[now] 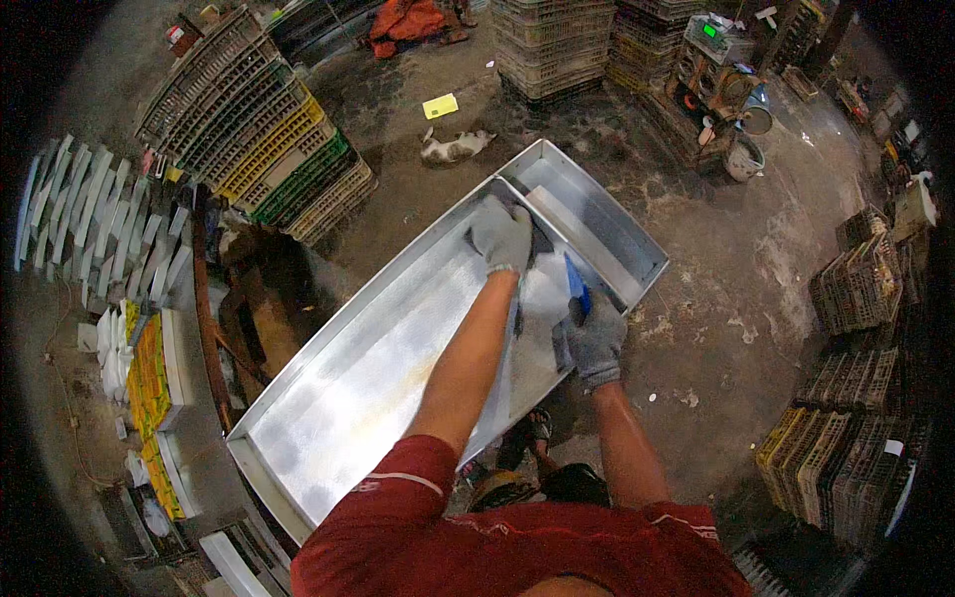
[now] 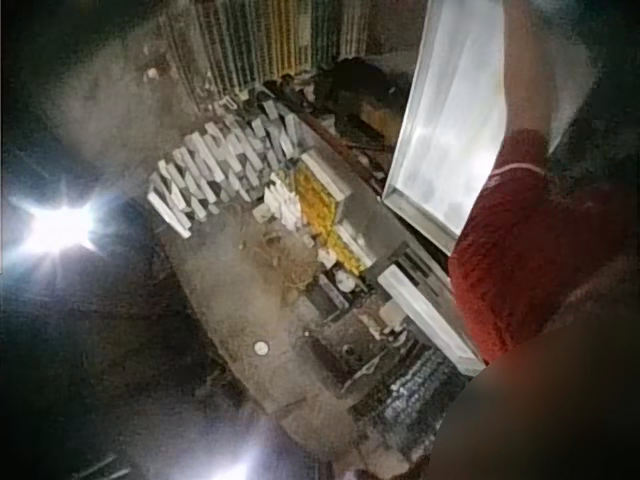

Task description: The person wipes the interior surfaces of rectangular metal trays using a blue sponge and a dark cloth. The person repeatedly picks up trays, wipes them, and stacks them on a metal table in a workshop.

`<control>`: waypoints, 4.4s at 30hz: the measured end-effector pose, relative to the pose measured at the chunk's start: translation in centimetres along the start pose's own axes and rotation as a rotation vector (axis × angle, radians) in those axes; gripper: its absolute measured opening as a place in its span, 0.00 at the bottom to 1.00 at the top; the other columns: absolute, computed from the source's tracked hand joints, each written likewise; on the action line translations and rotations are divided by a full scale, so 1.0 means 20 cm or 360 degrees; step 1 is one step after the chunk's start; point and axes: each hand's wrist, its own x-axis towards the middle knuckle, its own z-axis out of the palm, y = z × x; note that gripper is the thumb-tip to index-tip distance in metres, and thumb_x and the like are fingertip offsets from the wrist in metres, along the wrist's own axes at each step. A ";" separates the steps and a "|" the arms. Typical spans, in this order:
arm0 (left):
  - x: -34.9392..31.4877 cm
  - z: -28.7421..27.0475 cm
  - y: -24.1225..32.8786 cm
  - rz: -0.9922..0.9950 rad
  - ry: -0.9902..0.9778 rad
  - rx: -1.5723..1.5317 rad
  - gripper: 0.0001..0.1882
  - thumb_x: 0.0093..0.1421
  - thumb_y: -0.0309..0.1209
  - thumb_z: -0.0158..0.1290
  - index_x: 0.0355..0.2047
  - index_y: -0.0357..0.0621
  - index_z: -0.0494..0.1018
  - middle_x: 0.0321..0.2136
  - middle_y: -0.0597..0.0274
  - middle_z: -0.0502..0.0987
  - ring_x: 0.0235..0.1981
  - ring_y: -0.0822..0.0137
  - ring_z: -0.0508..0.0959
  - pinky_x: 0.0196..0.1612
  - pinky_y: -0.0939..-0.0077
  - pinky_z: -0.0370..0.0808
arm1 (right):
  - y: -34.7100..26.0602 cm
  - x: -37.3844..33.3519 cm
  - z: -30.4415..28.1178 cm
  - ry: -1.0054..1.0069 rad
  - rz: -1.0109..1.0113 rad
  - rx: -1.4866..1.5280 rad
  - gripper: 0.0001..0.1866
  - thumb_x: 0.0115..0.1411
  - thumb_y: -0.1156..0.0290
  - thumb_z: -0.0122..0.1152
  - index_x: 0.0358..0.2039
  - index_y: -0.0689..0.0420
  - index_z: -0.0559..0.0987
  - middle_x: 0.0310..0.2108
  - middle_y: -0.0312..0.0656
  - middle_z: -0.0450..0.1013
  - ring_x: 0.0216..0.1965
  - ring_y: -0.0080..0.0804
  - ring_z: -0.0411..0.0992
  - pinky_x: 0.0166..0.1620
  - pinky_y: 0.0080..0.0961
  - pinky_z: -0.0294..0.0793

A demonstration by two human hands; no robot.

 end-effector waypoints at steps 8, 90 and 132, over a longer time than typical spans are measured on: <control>-0.57 -0.99 -0.51 0.0328 -0.1019 -0.0761 0.16 0.52 0.30 0.59 0.41 0.38 0.83 0.42 0.45 0.83 0.45 0.47 0.81 0.51 0.54 0.76 | 0.12 -0.13 0.02 0.0387 0.0542 0.1007 0.11 0.68 0.68 0.63 0.44 0.63 0.79 0.35 0.44 0.79 0.36 0.35 0.76 0.43 0.34 0.76; -1.12 -2.07 -1.11 0.0527 -0.1923 0.0334 0.28 0.56 0.42 0.61 0.59 0.56 0.77 0.51 0.49 0.82 0.49 0.50 0.83 0.53 0.54 0.79 | 0.21 0.24 -0.16 -0.1401 0.0210 0.0297 0.16 0.58 0.60 0.70 0.35 0.61 0.86 0.27 0.39 0.80 0.24 0.27 0.74 0.30 0.33 0.77; -1.44 -3.17 -1.90 -0.0288 0.0505 -0.1401 0.31 0.57 0.31 0.58 0.61 0.33 0.68 0.50 0.55 0.78 0.49 0.61 0.79 0.54 0.67 0.76 | -2.24 -0.71 0.30 -0.0738 -0.0548 0.1346 0.22 0.61 0.62 0.72 0.51 0.60 0.81 0.41 0.39 0.81 0.39 0.27 0.76 0.45 0.30 0.79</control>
